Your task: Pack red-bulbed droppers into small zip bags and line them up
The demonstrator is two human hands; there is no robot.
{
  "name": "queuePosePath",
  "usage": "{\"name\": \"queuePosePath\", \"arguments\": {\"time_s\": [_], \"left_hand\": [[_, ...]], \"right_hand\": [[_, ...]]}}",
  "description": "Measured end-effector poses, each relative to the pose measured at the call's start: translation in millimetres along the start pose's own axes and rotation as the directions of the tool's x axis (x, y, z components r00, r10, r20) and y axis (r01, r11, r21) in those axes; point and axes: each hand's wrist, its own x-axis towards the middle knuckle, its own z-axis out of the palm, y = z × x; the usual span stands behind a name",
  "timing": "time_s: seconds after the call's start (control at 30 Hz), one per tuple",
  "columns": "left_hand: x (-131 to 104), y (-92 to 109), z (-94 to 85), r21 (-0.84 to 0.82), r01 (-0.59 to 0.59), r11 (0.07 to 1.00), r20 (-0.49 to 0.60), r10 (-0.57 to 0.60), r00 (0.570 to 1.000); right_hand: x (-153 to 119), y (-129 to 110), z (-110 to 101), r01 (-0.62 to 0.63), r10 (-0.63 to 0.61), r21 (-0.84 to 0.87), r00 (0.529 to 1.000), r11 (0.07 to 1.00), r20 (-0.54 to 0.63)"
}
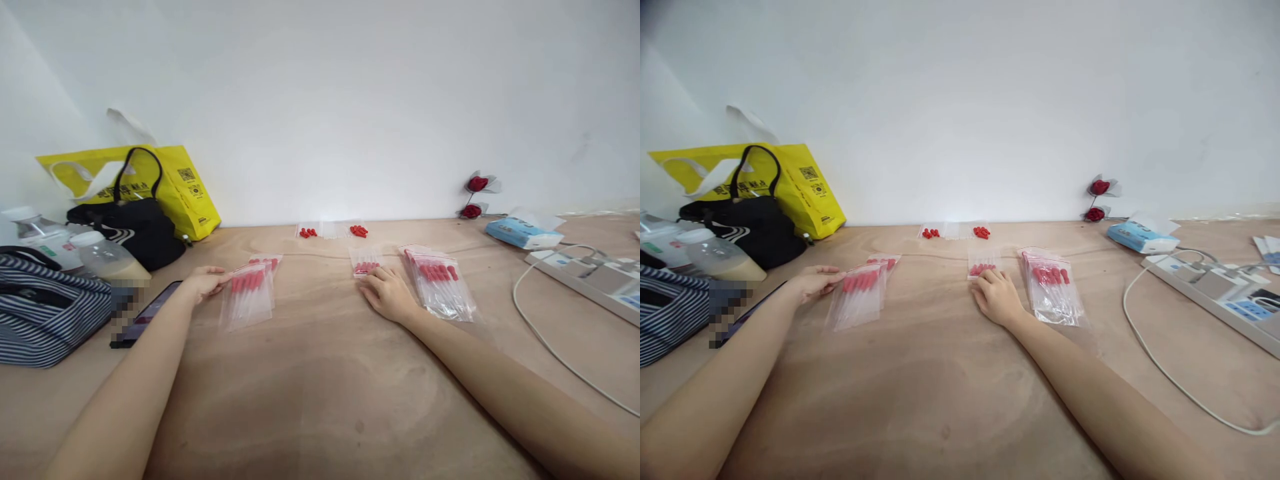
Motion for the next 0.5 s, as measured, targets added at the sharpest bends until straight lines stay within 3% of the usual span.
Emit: {"name": "queuePosePath", "arguments": {"time_s": [0.07,0.17,0.3,0.4,0.5], "left_hand": [[-3.7,4.6,-5.4,-0.035,0.003,0.999,0.067,0.0,0.998],[-10.9,15.9,-15.9,-0.161,-0.125,0.979,0.22,0.159,0.963],[-27.2,40.5,-18.5,-0.351,-0.326,0.877,0.376,0.452,0.809],[-44.7,60.8,-3.8,-0.405,-0.38,0.832,0.353,0.526,0.774],[-62.6,76.6,25.1,-0.444,-0.418,0.793,0.273,0.564,0.78]], "right_hand": [[-0.2,1.4,1.5,0.061,-0.061,0.082,0.998,0.995,0.004],[-0.3,2.8,1.8,0.148,-0.149,0.159,0.989,0.976,-0.001],[-0.8,-3.6,-1.4,0.17,-0.169,0.226,0.985,0.959,-0.022],[2.5,-17.1,-4.2,0.097,-0.093,0.404,0.995,0.91,-0.029],[16.4,-34.1,-7.1,-0.134,0.133,0.64,0.99,0.757,0.049]]}}
